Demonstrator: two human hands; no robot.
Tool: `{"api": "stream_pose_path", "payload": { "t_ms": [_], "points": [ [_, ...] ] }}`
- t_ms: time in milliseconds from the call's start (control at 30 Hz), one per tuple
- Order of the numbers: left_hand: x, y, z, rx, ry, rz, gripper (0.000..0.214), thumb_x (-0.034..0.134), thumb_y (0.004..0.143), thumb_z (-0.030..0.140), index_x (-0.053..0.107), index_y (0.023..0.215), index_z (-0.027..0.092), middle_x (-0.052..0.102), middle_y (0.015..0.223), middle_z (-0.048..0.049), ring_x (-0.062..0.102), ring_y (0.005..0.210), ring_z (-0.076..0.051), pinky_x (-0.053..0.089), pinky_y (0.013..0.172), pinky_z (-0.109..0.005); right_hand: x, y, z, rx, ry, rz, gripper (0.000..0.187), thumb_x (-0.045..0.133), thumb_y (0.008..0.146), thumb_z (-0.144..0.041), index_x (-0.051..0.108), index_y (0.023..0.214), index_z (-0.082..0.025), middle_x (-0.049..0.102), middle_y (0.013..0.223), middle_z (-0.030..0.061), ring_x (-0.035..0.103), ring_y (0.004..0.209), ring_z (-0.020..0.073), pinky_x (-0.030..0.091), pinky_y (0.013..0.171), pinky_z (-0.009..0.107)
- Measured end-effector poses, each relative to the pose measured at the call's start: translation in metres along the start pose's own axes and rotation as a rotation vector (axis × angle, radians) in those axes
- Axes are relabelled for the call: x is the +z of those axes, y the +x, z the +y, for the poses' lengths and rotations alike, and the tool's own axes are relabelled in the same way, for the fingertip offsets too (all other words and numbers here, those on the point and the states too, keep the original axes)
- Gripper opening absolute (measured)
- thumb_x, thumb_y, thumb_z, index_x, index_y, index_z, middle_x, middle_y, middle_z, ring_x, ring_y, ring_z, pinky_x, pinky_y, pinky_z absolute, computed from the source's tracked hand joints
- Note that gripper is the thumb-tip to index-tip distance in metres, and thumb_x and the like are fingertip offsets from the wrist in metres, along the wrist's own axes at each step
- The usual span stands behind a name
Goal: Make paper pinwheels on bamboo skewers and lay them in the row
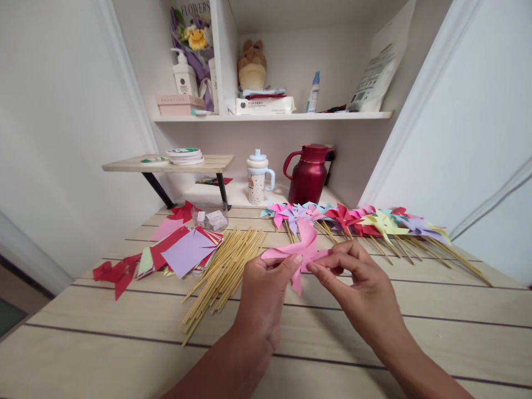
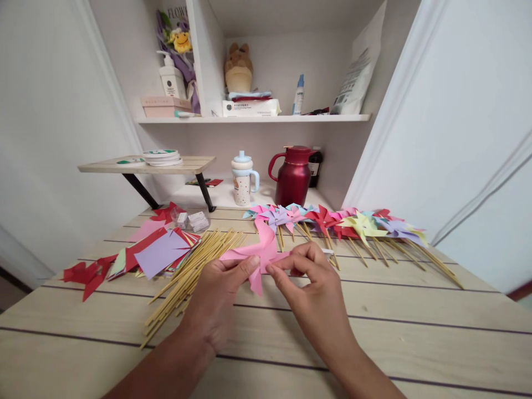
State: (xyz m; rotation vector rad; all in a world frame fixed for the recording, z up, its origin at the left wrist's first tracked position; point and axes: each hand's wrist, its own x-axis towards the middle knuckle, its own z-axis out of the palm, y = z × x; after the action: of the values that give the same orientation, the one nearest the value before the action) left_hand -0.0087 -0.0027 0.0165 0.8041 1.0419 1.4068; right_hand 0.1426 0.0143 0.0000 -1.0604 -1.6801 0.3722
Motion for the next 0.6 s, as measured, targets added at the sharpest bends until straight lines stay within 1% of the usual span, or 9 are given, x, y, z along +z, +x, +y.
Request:
{"api": "stream_pose_path", "payload": {
  "t_ms": [167, 267, 367, 500, 600],
  "points": [
    [-0.0002, 0.0002, -0.0007, 0.030, 0.031, -0.005, 0.022, 0.078, 0.071, 0.037, 0.078, 0.076, 0.015, 0.075, 0.076, -0.0090, 0.068, 0.075, -0.023, 0.050, 0.074, -0.034, 0.0007, 0.0000, -0.0018, -0.006, 0.009, 0.010, 0.014, 0.071, 0.084, -0.036, 0.073, 0.073, -0.027, 0.052, 0.080, 0.0024, 0.052, 0.076, 0.0203, 0.042, 0.068, 0.035],
    [0.0017, -0.0007, -0.0007, 0.081, 0.028, 0.004, 0.019, 0.076, 0.073, 0.034, 0.079, 0.079, 0.016, 0.075, 0.078, -0.0086, 0.068, 0.076, -0.022, 0.050, 0.076, -0.034, 0.0008, 0.0002, -0.0019, 0.007, 0.006, 0.016, 0.014, 0.072, 0.084, -0.035, 0.073, 0.073, -0.027, 0.052, 0.080, 0.0022, 0.052, 0.075, 0.0199, 0.042, 0.068, 0.035],
    [0.0031, -0.0013, -0.0008, 0.080, 0.016, 0.003, 0.019, 0.077, 0.073, 0.033, 0.080, 0.082, 0.017, 0.076, 0.080, -0.0082, 0.068, 0.077, -0.022, 0.050, 0.077, -0.033, 0.0008, 0.0003, -0.0015, 0.033, 0.010, 0.018, 0.015, 0.072, 0.083, -0.034, 0.072, 0.072, -0.026, 0.053, 0.081, 0.0024, 0.052, 0.075, 0.0198, 0.041, 0.068, 0.035],
    [0.0022, -0.0005, -0.0015, 0.084, 0.033, 0.007, 0.019, 0.077, 0.072, 0.033, 0.078, 0.077, 0.015, 0.074, 0.077, -0.0077, 0.067, 0.073, -0.021, 0.049, 0.074, -0.032, 0.0003, -0.0008, -0.0015, 0.030, 0.026, 0.014, 0.015, 0.073, 0.083, -0.034, 0.072, 0.071, -0.025, 0.052, 0.080, 0.0020, 0.052, 0.075, 0.0197, 0.041, 0.068, 0.035],
    [0.0009, 0.0008, -0.0021, 0.080, 0.041, 0.006, 0.021, 0.076, 0.071, 0.034, 0.077, 0.077, 0.014, 0.072, 0.073, -0.0068, 0.065, 0.069, -0.019, 0.049, 0.070, -0.030, -0.0004, -0.0012, -0.0020, 0.013, 0.027, 0.013, 0.014, 0.073, 0.083, -0.033, 0.072, 0.071, -0.025, 0.051, 0.079, 0.0015, 0.051, 0.075, 0.0192, 0.041, 0.069, 0.035]
  ]
}}
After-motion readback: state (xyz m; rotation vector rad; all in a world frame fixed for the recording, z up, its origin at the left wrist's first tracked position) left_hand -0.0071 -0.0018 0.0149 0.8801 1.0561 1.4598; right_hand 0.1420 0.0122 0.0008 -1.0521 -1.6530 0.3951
